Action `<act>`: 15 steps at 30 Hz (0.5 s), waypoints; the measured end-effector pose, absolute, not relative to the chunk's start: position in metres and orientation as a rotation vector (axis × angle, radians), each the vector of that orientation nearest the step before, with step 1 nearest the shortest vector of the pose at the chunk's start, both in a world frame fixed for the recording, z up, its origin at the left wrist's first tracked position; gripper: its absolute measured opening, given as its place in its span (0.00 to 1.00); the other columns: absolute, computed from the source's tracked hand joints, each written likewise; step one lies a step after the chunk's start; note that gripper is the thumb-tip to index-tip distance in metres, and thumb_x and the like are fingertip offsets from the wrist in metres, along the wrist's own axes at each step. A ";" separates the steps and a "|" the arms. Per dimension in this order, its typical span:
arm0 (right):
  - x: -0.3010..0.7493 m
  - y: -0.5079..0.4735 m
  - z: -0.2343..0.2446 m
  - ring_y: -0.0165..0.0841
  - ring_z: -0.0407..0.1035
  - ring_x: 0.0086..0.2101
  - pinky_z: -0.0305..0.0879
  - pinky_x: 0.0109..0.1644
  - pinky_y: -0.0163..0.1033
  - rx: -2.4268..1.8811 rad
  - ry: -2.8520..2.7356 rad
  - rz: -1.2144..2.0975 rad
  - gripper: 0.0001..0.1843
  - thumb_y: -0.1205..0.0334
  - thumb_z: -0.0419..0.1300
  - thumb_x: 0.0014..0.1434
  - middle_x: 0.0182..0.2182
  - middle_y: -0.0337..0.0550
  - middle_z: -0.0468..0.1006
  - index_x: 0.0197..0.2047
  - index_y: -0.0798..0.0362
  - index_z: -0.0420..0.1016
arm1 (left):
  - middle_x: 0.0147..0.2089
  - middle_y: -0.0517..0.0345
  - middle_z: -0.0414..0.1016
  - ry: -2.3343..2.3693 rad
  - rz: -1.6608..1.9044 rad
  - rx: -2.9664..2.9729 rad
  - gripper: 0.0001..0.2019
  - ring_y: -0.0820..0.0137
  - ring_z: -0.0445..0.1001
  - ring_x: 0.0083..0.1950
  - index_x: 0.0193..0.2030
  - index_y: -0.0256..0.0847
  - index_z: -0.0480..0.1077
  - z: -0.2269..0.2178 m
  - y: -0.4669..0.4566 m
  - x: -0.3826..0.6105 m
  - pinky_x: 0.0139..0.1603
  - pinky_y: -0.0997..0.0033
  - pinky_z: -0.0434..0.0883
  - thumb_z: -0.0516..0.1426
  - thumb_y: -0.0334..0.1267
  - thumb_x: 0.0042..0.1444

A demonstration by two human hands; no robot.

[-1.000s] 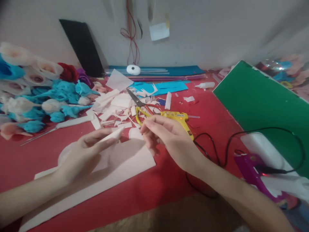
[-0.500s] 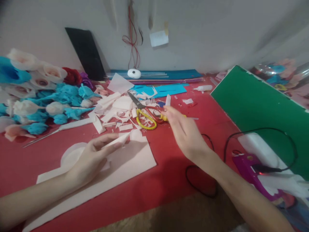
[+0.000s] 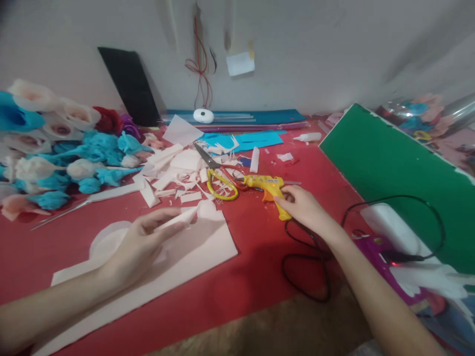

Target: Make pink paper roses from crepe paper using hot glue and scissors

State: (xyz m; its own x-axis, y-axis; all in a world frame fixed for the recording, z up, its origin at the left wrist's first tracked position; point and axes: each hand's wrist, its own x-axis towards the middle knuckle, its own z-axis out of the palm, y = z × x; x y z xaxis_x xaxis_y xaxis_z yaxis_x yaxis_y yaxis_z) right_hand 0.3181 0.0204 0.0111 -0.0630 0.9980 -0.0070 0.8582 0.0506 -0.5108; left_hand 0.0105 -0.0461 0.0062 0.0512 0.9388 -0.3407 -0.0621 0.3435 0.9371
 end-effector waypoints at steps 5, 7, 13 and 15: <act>0.311 0.013 0.012 0.35 0.71 0.28 0.68 0.29 0.38 -1.811 -1.850 0.647 0.16 0.50 0.51 0.55 0.30 0.47 0.75 0.39 0.55 0.65 | 0.38 0.60 0.79 1.260 0.954 0.888 0.12 0.71 0.75 0.39 0.36 0.44 0.74 0.007 -0.046 0.012 0.36 0.82 0.69 0.64 0.43 0.44; 0.306 0.008 0.015 0.33 0.72 0.27 0.69 0.28 0.36 -1.764 -1.810 0.662 0.17 0.50 0.50 0.58 0.28 0.45 0.75 0.42 0.55 0.62 | 0.38 0.59 0.79 1.272 0.954 0.882 0.12 0.70 0.75 0.40 0.36 0.43 0.74 0.008 -0.046 0.012 0.35 0.82 0.70 0.64 0.42 0.44; 0.296 0.001 0.020 0.40 0.67 0.45 0.66 0.48 0.47 -1.698 -1.692 0.215 0.23 0.55 0.57 0.54 0.46 0.52 0.69 0.50 0.53 0.58 | 0.37 0.59 0.79 1.279 0.952 0.881 0.11 0.70 0.76 0.38 0.36 0.44 0.74 0.010 -0.047 0.013 0.35 0.80 0.70 0.64 0.41 0.44; 0.294 0.000 0.025 0.44 0.63 0.50 0.59 0.54 0.51 -1.715 -1.658 0.041 0.21 0.58 0.57 0.54 0.48 0.56 0.67 0.50 0.55 0.60 | 0.36 0.58 0.79 1.291 0.958 0.879 0.11 0.70 0.76 0.36 0.36 0.43 0.74 0.010 -0.046 0.013 0.32 0.79 0.70 0.64 0.42 0.44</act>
State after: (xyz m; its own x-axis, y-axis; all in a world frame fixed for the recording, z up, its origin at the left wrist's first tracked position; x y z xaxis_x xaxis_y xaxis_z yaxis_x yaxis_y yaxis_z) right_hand 0.2938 0.0002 0.0253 0.1651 0.8748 0.4555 0.8514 0.1066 -0.5135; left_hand 0.0128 -0.0464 0.0100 0.0314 0.9304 -0.3651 -0.0793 0.3665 0.9271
